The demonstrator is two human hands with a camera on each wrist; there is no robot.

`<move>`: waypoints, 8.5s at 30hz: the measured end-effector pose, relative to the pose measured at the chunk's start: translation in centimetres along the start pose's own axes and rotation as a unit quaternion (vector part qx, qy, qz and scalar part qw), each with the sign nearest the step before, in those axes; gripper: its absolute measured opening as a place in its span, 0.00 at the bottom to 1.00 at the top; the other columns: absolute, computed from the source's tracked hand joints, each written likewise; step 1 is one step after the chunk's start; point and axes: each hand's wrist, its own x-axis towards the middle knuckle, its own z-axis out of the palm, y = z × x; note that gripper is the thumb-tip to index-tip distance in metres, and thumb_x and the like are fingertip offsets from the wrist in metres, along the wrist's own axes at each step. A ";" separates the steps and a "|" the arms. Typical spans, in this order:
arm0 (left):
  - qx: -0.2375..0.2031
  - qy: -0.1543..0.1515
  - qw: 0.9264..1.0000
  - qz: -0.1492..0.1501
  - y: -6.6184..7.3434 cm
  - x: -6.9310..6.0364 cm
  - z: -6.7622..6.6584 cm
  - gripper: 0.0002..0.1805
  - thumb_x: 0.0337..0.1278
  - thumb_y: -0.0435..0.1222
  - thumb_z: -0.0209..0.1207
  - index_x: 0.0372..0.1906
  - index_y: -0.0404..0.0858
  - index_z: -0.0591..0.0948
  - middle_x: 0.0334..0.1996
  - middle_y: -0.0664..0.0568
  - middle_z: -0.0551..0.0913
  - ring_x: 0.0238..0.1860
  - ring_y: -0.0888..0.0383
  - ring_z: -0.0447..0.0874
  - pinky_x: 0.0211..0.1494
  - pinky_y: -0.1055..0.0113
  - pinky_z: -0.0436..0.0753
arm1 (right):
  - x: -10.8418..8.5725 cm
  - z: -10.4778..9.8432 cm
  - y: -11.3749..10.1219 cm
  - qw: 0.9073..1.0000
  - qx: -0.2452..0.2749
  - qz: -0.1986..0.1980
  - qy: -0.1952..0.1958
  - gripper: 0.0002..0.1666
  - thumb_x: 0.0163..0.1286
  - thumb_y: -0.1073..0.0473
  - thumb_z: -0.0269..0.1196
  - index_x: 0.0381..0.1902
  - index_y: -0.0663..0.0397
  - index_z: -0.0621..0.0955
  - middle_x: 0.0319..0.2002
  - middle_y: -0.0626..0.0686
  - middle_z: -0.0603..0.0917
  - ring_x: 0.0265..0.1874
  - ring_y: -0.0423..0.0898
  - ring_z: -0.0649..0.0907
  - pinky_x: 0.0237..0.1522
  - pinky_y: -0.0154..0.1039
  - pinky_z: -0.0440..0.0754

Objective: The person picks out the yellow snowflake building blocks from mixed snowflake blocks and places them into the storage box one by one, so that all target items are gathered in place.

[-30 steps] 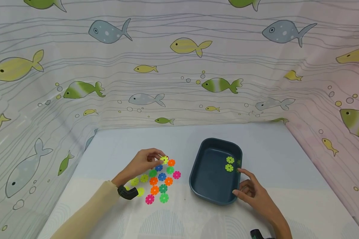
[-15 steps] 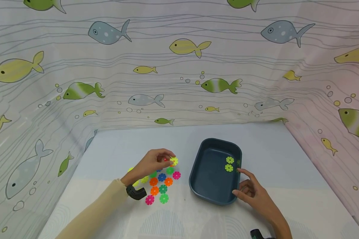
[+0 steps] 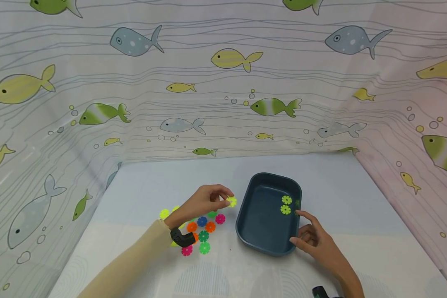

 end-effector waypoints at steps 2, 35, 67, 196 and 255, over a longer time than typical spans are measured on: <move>0.000 -0.005 1.000 0.007 0.2 0.4 0.4 0.11 0.68 0.40 0.67 0.52 0.49 0.85 0.39 0.60 0.86 0.25 0.55 0.79 0.29 0.67 0.79 | 0.0 0.0 0.0 1.000 0.000 0.000 0.000 0.45 0.75 0.59 0.65 0.81 0.42 0.55 0.45 0.64 0.80 0.33 0.53 0.84 0.33 0.43 0.82; -0.048 -0.092 0.994 0.036 2.2 5.2 5.7 0.12 0.65 0.36 0.69 0.51 0.46 0.85 0.39 0.62 0.86 0.23 0.56 0.81 0.31 0.65 0.85 | -0.1 0.1 0.0 1.000 -0.001 0.003 0.001 0.45 0.76 0.59 0.65 0.81 0.43 0.54 0.45 0.64 0.80 0.33 0.54 0.84 0.33 0.43 0.83; -0.028 -0.156 0.987 -0.019 3.5 9.8 10.5 0.11 0.66 0.32 0.67 0.51 0.43 0.87 0.32 0.61 0.86 0.24 0.56 0.84 0.31 0.66 0.85 | 0.0 0.2 -0.3 1.000 -0.001 0.005 0.001 0.45 0.76 0.59 0.65 0.81 0.45 0.54 0.45 0.64 0.80 0.32 0.54 0.84 0.33 0.43 0.83; 0.044 0.114 0.981 -0.150 -8.6 -9.9 -6.6 0.10 0.69 0.40 0.66 0.51 0.44 0.85 0.42 0.54 0.84 0.28 0.52 0.78 0.31 0.65 0.81 | -0.2 -0.1 0.3 1.000 -0.012 -0.009 0.000 0.45 0.76 0.59 0.65 0.81 0.43 0.54 0.44 0.63 0.80 0.31 0.53 0.84 0.32 0.43 0.82; 0.045 0.151 0.961 -0.226 -9.6 -13.7 -8.9 0.08 0.69 0.38 0.66 0.48 0.42 0.84 0.37 0.49 0.84 0.30 0.55 0.79 0.30 0.66 0.80 | -0.1 -0.4 0.1 1.000 -0.008 -0.003 -0.007 0.46 0.75 0.60 0.65 0.81 0.45 0.53 0.44 0.63 0.81 0.30 0.53 0.83 0.31 0.43 0.81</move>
